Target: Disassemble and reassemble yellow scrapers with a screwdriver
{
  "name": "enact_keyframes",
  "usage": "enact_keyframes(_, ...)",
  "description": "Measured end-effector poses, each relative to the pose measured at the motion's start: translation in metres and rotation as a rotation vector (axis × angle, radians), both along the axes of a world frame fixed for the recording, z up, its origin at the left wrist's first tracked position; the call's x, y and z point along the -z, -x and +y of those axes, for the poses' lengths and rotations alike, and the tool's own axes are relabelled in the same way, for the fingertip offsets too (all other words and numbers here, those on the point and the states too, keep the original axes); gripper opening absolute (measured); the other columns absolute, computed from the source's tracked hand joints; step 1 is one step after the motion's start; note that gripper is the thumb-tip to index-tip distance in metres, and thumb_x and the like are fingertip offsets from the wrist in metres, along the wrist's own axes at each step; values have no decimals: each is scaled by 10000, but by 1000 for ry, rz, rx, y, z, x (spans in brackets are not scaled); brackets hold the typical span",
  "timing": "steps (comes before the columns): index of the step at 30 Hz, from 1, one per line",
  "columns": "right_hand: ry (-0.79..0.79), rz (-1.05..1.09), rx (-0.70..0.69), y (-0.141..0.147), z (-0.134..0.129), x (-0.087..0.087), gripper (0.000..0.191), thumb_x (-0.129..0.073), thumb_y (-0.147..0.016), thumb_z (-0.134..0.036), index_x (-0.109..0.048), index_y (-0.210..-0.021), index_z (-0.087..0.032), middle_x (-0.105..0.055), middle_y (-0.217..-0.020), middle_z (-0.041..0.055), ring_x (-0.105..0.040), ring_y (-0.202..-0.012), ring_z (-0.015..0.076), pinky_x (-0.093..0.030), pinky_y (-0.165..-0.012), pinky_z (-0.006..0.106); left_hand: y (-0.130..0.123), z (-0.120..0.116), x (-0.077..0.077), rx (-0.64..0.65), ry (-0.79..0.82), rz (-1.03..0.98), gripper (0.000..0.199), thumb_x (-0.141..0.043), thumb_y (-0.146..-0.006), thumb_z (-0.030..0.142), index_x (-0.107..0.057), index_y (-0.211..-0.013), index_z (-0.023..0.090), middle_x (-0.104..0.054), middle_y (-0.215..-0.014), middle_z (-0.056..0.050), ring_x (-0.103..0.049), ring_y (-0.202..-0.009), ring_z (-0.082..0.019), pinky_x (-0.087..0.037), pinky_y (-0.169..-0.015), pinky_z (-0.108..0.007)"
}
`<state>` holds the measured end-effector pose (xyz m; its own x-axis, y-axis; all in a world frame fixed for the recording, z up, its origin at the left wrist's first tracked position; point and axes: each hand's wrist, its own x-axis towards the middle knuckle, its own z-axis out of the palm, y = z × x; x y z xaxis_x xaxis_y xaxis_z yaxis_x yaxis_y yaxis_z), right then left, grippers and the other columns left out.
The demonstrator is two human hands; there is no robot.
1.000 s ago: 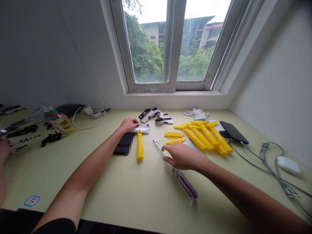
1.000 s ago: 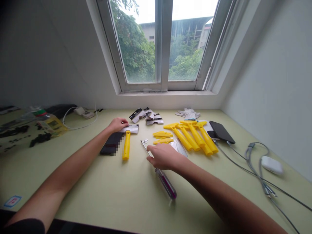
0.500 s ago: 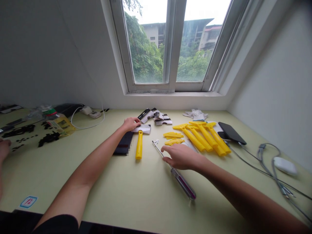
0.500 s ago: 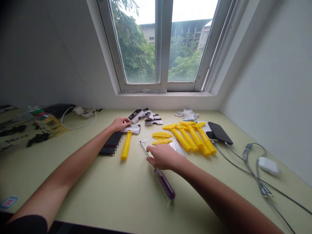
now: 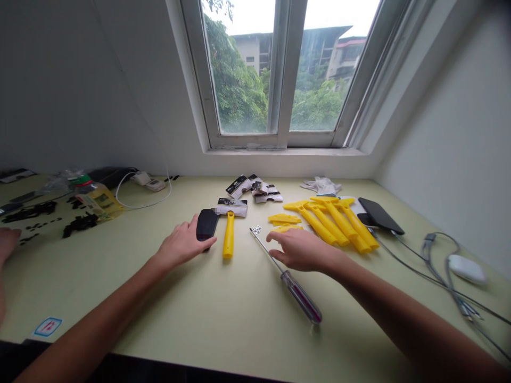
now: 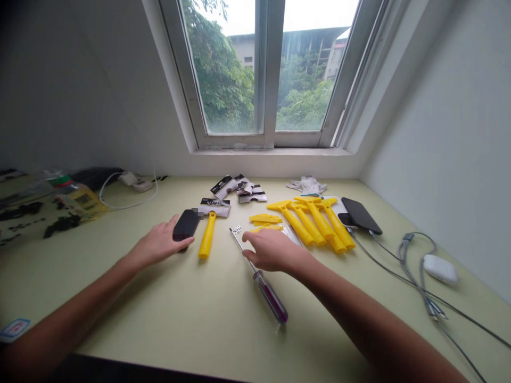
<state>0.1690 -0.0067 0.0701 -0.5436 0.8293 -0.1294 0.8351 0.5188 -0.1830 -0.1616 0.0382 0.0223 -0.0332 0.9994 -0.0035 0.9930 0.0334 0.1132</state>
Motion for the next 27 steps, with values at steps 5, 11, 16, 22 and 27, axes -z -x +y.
enact_keyframes(5,-10,-2,5,-3,-2,0,411,-426,-920,-483,-592,-1210,-244,-720,-1065,95,-668,-999,306,-494,-781,389,-14,-18,3,-41,-17,62,1018,-446,-781,658,-169,-1539,37,-557,-1281,-241,-537,-1168,-359,-422,-943,-422)
enact_keyframes(11,-9,-1,13,-7,-2,-2,437,-425,-918,-502,-595,-1222,-238,-718,-1076,105,-672,-984,309,-494,-763,388,-2,-44,1,-91,41,54,1038,-456,-761,665,-185,-1531,24,-560,-1239,-241,-544,-1139,-371,-427,-935,-442)
enact_keyframes(16,11,-33,14,-5,-3,-7,440,-429,-921,-493,-592,-1236,-233,-718,-1074,107,-671,-986,303,-492,-772,387,-9,-80,5,-108,51,12,1064,-419,-767,711,-133,-1551,51,-510,-1311,-233,-517,-1185,-368,-419,-966,-451)
enact_keyframes(22,13,-43,13,-6,-2,-6,442,-427,-923,-504,-585,-1239,-237,-711,-1106,98,-662,-1014,302,-488,-782,384,-14,-108,9,-137,2,6,1050,-401,-782,703,-112,-1556,55,-522,-1283,-216,-528,-1161,-358,-420,-960,-440)
enact_keyframes(27,21,-48,8,-6,0,-4,437,-423,-922,-513,-588,-1221,-241,-714,-1083,95,-666,-985,292,-482,-750,368,-12,-116,12,-154,-13,-12,1065,-392,-782,726,-106,-1558,54,-526,-1276,-207,-523,-1154,-358,-417,-958,-442)
